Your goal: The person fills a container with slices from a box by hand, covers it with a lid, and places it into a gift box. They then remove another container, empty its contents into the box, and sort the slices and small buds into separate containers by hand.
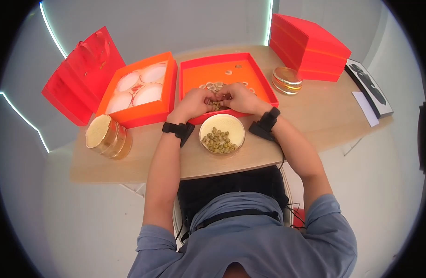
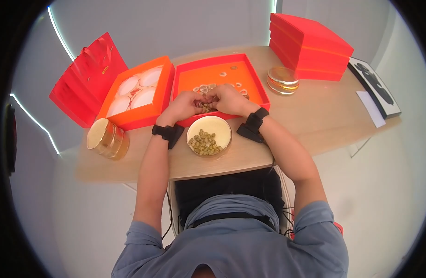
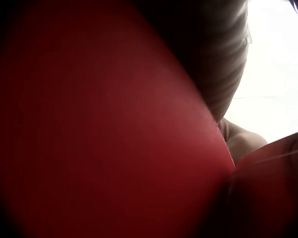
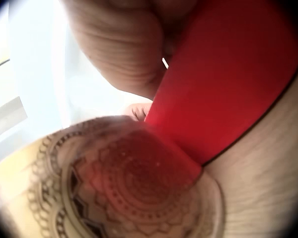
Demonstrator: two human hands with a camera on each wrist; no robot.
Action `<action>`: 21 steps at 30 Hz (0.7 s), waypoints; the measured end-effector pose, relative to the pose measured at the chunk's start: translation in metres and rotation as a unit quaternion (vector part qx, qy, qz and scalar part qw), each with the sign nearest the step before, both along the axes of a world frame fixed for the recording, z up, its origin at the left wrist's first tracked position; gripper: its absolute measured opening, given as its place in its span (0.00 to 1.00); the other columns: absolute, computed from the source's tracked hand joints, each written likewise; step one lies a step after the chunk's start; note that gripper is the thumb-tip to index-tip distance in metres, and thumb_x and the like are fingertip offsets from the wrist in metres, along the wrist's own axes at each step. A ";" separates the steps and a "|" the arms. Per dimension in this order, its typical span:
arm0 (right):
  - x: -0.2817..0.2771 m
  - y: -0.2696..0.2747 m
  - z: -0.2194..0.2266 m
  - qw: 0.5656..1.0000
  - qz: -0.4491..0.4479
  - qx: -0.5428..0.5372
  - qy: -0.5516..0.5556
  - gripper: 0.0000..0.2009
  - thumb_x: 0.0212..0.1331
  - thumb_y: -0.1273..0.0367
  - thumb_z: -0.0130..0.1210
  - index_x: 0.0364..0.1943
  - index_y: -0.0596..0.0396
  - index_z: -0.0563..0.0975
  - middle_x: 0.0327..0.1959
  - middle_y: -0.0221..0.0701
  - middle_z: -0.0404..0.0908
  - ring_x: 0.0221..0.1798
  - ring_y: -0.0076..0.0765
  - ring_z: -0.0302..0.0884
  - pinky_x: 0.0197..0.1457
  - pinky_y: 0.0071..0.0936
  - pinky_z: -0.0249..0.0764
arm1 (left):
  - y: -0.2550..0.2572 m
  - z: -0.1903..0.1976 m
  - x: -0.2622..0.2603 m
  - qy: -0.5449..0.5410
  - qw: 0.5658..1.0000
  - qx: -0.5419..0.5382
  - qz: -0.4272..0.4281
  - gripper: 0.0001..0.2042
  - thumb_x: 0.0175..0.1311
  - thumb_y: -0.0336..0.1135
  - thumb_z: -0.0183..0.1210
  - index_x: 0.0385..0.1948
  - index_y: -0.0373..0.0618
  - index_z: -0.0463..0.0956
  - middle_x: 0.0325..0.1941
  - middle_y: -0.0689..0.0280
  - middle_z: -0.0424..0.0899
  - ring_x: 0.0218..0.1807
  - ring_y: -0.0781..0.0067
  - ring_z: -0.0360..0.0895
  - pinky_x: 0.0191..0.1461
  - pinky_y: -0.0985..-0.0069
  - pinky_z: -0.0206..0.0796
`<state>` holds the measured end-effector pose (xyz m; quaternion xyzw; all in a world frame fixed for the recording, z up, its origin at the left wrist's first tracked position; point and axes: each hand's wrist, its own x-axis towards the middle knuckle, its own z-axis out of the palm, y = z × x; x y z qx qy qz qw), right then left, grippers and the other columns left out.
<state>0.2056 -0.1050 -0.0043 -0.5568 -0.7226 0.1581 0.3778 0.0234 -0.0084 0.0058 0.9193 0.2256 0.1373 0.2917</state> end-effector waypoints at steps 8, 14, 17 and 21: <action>-0.003 0.018 0.010 0.994 0.034 -0.086 -0.054 0.09 0.52 0.76 0.63 0.39 0.59 0.82 0.30 0.35 0.85 0.35 0.30 0.82 0.42 0.27 0.77 | -0.002 -0.001 -0.007 -0.033 0.999 -0.009 0.011 0.13 0.52 0.28 0.68 0.40 0.39 0.83 0.35 0.55 0.85 0.36 0.67 0.81 0.43 0.71 0.73; -0.009 0.015 0.002 0.998 0.012 -0.055 -0.033 0.09 0.51 0.76 0.63 0.38 0.59 0.83 0.29 0.36 0.84 0.33 0.29 0.81 0.40 0.27 0.76 | -0.004 0.003 -0.007 -0.009 1.000 0.005 0.019 0.12 0.52 0.27 0.67 0.39 0.40 0.83 0.35 0.55 0.85 0.38 0.66 0.82 0.44 0.71 0.73; -0.008 0.016 0.004 0.994 0.005 -0.056 -0.095 0.09 0.51 0.75 0.63 0.38 0.58 0.83 0.29 0.37 0.84 0.33 0.30 0.82 0.40 0.28 0.77 | 0.002 -0.004 -0.006 -0.008 1.000 0.020 0.015 0.11 0.53 0.26 0.66 0.40 0.40 0.83 0.35 0.56 0.85 0.37 0.67 0.82 0.44 0.71 0.73; -0.013 0.014 0.007 0.991 -0.026 -0.059 -0.119 0.08 0.52 0.75 0.63 0.37 0.57 0.84 0.30 0.38 0.84 0.33 0.30 0.82 0.40 0.28 0.76 | -0.002 0.000 -0.008 -0.005 0.999 0.018 0.032 0.13 0.52 0.26 0.66 0.41 0.41 0.82 0.32 0.57 0.84 0.37 0.67 0.82 0.43 0.71 0.73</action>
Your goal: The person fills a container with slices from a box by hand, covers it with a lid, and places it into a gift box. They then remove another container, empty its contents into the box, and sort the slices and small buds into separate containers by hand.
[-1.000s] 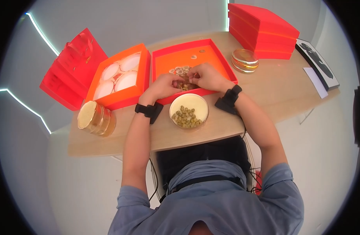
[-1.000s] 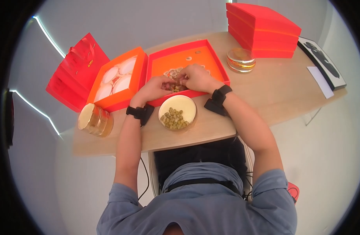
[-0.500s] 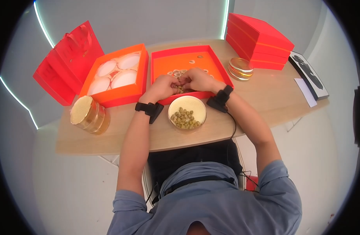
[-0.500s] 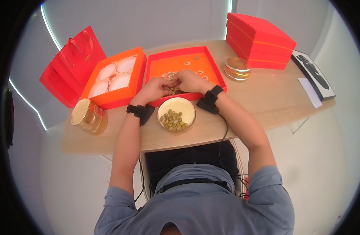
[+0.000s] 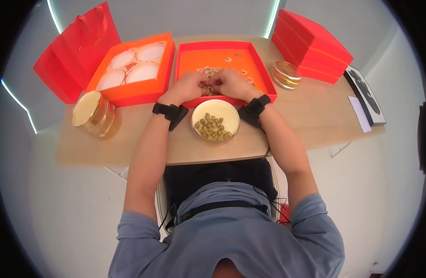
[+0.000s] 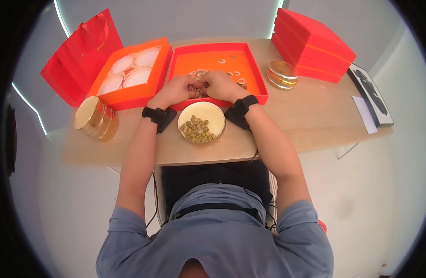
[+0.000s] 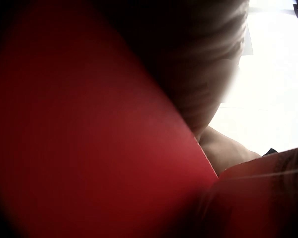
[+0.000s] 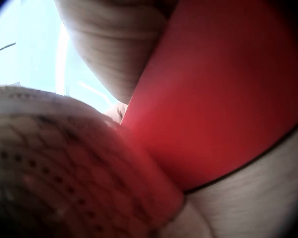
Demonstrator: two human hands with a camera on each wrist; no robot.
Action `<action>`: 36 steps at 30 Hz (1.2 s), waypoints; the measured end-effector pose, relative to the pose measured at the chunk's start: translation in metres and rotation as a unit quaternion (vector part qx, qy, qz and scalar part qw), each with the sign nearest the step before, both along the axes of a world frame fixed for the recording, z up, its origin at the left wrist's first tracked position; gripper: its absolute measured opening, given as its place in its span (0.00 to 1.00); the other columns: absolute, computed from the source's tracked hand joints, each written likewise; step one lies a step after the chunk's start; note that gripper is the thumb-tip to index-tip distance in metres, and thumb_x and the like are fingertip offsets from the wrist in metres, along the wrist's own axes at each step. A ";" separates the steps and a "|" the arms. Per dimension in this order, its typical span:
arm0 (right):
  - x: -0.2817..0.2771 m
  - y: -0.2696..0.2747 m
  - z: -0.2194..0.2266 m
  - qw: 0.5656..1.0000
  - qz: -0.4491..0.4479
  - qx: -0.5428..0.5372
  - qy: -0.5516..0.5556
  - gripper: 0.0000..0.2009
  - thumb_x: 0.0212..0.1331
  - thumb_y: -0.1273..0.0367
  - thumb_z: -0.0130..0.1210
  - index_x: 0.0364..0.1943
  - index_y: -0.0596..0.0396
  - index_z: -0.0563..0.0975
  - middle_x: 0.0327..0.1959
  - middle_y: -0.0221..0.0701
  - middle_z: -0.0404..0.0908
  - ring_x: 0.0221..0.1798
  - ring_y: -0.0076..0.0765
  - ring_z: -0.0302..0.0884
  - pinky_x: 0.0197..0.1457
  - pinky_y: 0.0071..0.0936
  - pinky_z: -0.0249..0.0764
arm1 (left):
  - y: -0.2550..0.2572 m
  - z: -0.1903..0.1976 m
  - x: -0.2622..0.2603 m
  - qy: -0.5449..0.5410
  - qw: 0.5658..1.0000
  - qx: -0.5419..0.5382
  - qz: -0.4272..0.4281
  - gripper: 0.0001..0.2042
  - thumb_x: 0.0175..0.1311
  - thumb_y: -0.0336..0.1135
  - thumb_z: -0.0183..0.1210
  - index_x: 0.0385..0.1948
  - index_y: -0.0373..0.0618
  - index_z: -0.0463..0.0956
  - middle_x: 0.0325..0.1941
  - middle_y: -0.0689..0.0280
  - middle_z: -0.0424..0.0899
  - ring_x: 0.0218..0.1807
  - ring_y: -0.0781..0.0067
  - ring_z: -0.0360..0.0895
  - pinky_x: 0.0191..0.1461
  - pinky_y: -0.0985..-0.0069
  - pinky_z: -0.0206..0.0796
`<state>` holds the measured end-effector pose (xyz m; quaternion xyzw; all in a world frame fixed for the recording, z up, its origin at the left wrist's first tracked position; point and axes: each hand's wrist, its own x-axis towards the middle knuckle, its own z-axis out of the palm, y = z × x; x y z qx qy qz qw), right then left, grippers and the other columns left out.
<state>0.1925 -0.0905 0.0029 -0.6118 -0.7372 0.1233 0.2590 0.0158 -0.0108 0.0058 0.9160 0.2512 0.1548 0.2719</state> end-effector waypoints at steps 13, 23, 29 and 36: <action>-0.024 -0.046 0.044 0.960 0.116 -0.109 0.232 0.06 0.54 0.75 0.64 0.35 0.59 0.83 0.30 0.26 0.84 0.32 0.15 0.78 0.39 0.17 0.74 | 0.009 0.008 -0.016 -0.122 0.983 0.019 0.139 0.12 0.56 0.39 0.66 0.29 0.36 0.83 0.21 0.59 0.81 0.22 0.68 0.77 0.29 0.71 0.68; -0.019 -0.033 0.021 0.958 0.088 -0.038 0.270 0.08 0.54 0.81 0.60 0.38 0.62 0.82 0.33 0.30 0.85 0.36 0.22 0.81 0.43 0.22 0.77 | -0.002 0.021 -0.019 -0.099 0.980 -0.097 0.142 0.10 0.61 0.34 0.61 0.27 0.33 0.80 0.18 0.61 0.80 0.17 0.72 0.80 0.21 0.74 0.70; -0.007 -0.019 0.010 0.990 0.015 0.011 0.142 0.09 0.57 0.80 0.58 0.42 0.63 0.81 0.39 0.33 0.84 0.41 0.27 0.81 0.48 0.25 0.78 | 0.006 0.010 -0.015 -0.113 0.984 -0.054 0.125 0.11 0.62 0.34 0.61 0.27 0.33 0.79 0.18 0.60 0.81 0.15 0.72 0.80 0.19 0.75 0.70; -0.011 -0.003 0.003 0.996 0.039 -0.039 0.073 0.10 0.56 0.77 0.60 0.42 0.61 0.81 0.38 0.37 0.85 0.41 0.30 0.82 0.49 0.27 0.77 | 0.012 0.002 -0.012 -0.112 0.984 0.038 0.131 0.11 0.57 0.37 0.64 0.24 0.37 0.81 0.19 0.56 0.81 0.22 0.64 0.79 0.30 0.68 0.70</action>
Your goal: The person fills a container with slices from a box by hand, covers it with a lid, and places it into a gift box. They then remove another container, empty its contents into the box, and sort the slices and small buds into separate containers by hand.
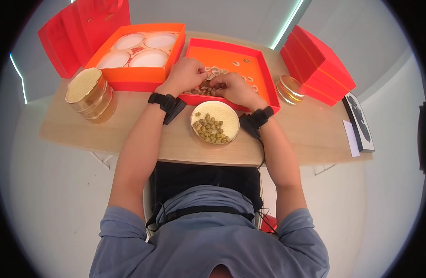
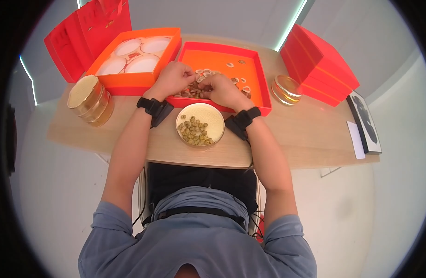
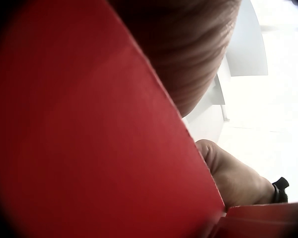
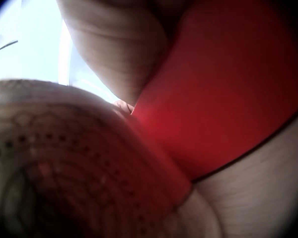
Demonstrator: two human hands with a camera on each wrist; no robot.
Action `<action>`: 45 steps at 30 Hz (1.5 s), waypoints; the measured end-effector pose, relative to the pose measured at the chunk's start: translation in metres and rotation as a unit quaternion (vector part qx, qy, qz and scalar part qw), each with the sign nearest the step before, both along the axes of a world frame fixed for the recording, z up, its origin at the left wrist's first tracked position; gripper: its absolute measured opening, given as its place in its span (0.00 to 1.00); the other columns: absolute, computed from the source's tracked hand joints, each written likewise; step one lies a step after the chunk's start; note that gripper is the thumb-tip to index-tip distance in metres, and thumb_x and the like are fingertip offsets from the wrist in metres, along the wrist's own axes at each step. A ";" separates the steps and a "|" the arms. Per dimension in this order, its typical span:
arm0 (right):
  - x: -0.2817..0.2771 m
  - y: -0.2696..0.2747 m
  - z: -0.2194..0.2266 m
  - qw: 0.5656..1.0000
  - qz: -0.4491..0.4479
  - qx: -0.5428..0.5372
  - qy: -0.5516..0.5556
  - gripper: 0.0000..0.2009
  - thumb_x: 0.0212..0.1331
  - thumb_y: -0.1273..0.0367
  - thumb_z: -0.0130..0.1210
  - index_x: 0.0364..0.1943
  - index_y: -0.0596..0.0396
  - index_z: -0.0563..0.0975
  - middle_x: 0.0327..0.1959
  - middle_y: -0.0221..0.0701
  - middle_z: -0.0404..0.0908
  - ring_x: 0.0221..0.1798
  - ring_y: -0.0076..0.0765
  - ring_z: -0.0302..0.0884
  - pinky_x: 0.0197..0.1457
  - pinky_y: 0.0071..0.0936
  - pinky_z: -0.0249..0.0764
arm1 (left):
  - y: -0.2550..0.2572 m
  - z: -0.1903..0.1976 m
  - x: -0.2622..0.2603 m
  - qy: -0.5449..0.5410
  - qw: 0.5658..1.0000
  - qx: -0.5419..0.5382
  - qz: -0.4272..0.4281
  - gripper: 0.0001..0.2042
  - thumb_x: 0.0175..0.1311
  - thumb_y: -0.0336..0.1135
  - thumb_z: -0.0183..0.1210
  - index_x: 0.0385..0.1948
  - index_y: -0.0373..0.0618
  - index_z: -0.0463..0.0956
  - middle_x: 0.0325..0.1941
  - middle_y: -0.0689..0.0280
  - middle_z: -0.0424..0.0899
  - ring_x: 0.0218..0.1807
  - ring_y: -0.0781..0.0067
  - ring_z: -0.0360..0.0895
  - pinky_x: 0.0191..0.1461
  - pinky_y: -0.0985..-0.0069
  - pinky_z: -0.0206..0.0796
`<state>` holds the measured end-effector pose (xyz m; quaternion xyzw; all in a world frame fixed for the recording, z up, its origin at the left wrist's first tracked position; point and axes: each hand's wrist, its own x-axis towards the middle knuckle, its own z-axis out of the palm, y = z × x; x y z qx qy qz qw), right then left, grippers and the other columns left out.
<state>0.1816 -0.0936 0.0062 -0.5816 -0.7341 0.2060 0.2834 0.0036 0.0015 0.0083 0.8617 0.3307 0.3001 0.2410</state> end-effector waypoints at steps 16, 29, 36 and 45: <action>0.006 -0.009 0.006 0.996 -0.050 0.029 0.071 0.06 0.56 0.77 0.62 0.37 0.63 0.82 0.32 0.32 0.85 0.36 0.24 0.82 0.40 0.22 0.78 | 0.005 -0.005 0.000 -0.002 0.997 0.074 -0.009 0.12 0.55 0.39 0.65 0.23 0.38 0.82 0.21 0.56 0.82 0.25 0.60 0.80 0.33 0.65 0.70; -0.025 -0.048 0.038 0.971 0.113 -0.088 0.190 0.08 0.52 0.76 0.65 0.37 0.62 0.83 0.32 0.29 0.85 0.33 0.17 0.80 0.43 0.18 0.76 | 0.003 -0.001 -0.001 0.033 0.999 0.042 0.000 0.12 0.56 0.41 0.64 0.24 0.41 0.82 0.24 0.57 0.83 0.30 0.58 0.81 0.37 0.63 0.71; -0.001 -0.035 0.030 0.974 0.051 -0.060 0.213 0.08 0.54 0.75 0.64 0.37 0.63 0.83 0.32 0.29 0.85 0.35 0.21 0.81 0.44 0.21 0.77 | 0.005 -0.003 0.000 0.020 0.999 0.043 -0.008 0.12 0.56 0.41 0.64 0.25 0.40 0.82 0.23 0.56 0.82 0.30 0.57 0.81 0.37 0.62 0.71; 0.042 -0.011 0.008 0.979 -0.090 -0.049 0.178 0.06 0.58 0.74 0.62 0.37 0.63 0.82 0.30 0.29 0.84 0.29 0.19 0.79 0.31 0.19 0.75 | -0.001 0.006 -0.003 0.004 1.000 0.002 -0.022 0.08 0.56 0.34 0.63 0.26 0.37 0.82 0.23 0.57 0.83 0.26 0.65 0.80 0.33 0.68 0.71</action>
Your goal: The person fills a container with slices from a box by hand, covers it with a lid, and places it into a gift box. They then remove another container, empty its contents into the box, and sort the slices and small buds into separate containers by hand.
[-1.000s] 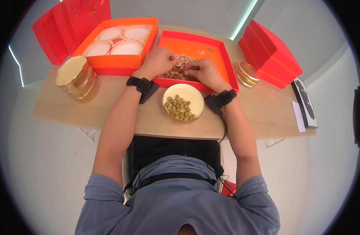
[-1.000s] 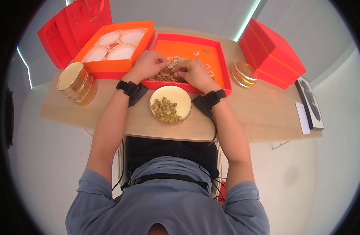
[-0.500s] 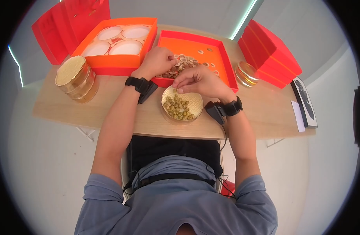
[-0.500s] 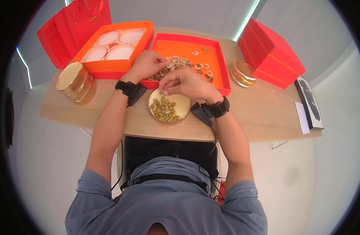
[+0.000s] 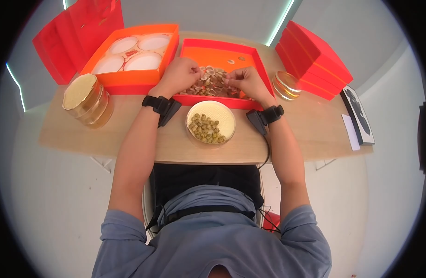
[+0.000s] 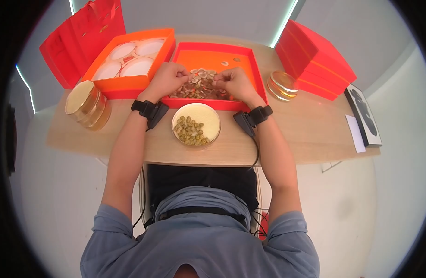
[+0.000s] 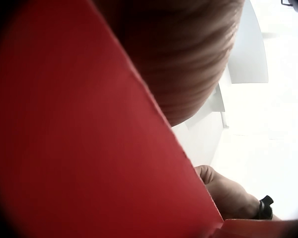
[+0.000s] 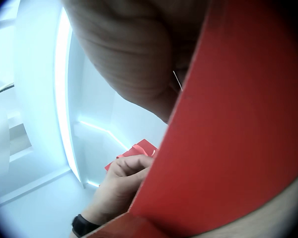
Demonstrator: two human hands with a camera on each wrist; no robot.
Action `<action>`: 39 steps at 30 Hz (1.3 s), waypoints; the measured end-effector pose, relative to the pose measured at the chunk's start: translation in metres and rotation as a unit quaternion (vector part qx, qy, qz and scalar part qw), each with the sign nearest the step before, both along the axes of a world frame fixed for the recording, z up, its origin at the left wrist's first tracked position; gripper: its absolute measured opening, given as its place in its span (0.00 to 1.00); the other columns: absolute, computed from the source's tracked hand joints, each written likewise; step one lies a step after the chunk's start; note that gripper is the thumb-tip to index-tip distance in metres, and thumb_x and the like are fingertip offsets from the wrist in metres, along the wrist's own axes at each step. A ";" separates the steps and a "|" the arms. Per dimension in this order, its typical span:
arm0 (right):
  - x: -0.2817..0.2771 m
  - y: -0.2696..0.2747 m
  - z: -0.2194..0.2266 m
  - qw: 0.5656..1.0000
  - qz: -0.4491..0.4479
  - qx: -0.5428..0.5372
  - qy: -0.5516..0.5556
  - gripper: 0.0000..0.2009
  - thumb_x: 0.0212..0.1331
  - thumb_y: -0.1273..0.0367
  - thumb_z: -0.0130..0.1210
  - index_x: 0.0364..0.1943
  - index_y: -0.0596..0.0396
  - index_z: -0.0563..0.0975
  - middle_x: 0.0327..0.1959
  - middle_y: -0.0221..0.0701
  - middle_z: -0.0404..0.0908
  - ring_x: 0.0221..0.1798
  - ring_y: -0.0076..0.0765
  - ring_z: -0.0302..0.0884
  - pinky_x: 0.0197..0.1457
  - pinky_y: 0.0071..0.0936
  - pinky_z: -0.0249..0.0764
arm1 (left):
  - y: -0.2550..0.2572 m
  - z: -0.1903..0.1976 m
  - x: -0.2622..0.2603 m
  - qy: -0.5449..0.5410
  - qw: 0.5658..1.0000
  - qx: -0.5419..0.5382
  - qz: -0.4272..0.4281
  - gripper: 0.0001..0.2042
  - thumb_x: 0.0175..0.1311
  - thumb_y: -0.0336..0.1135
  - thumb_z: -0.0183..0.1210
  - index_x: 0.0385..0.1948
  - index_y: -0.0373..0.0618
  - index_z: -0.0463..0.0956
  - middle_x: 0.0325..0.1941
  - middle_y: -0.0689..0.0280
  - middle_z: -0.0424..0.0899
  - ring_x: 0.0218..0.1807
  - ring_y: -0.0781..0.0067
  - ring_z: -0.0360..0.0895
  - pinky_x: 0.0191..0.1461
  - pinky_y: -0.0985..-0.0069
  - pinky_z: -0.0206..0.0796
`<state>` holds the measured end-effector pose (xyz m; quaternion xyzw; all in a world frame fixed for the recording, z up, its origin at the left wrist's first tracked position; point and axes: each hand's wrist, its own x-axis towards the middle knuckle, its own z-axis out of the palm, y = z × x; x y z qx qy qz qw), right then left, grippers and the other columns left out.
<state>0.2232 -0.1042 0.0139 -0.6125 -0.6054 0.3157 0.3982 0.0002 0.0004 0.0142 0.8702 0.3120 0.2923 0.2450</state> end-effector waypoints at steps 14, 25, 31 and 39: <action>-0.030 0.015 -0.008 0.976 0.193 0.056 -0.083 0.13 0.57 0.81 0.56 0.46 0.60 0.81 0.40 0.33 0.85 0.44 0.26 0.80 0.51 0.24 0.76 | 0.005 -0.014 0.003 0.049 0.994 -0.003 -0.101 0.08 0.48 0.17 0.58 0.30 0.37 0.81 0.25 0.53 0.83 0.28 0.66 0.80 0.34 0.72 0.71; -0.024 0.019 -0.012 0.981 0.155 0.021 -0.112 0.10 0.56 0.79 0.59 0.42 0.60 0.82 0.36 0.32 0.85 0.41 0.26 0.81 0.50 0.23 0.76 | 0.002 -0.014 0.002 0.059 0.993 0.000 -0.106 0.03 0.49 0.21 0.61 0.27 0.36 0.81 0.23 0.57 0.82 0.26 0.69 0.79 0.32 0.73 0.70; -0.030 -0.007 0.010 0.992 0.116 0.044 -0.036 0.06 0.59 0.76 0.60 0.39 0.61 0.82 0.34 0.29 0.84 0.40 0.21 0.79 0.47 0.21 0.76 | 0.003 -0.013 0.003 0.022 0.996 -0.017 -0.083 0.03 0.50 0.23 0.61 0.27 0.35 0.81 0.22 0.57 0.82 0.25 0.70 0.78 0.31 0.73 0.69; -0.058 -0.034 0.032 0.973 0.222 -0.006 -0.064 0.08 0.56 0.74 0.63 0.40 0.62 0.82 0.32 0.28 0.85 0.36 0.18 0.80 0.43 0.20 0.76 | 0.004 -0.013 0.003 0.030 0.996 0.006 -0.086 0.03 0.52 0.25 0.63 0.26 0.35 0.81 0.22 0.56 0.82 0.23 0.70 0.77 0.30 0.73 0.69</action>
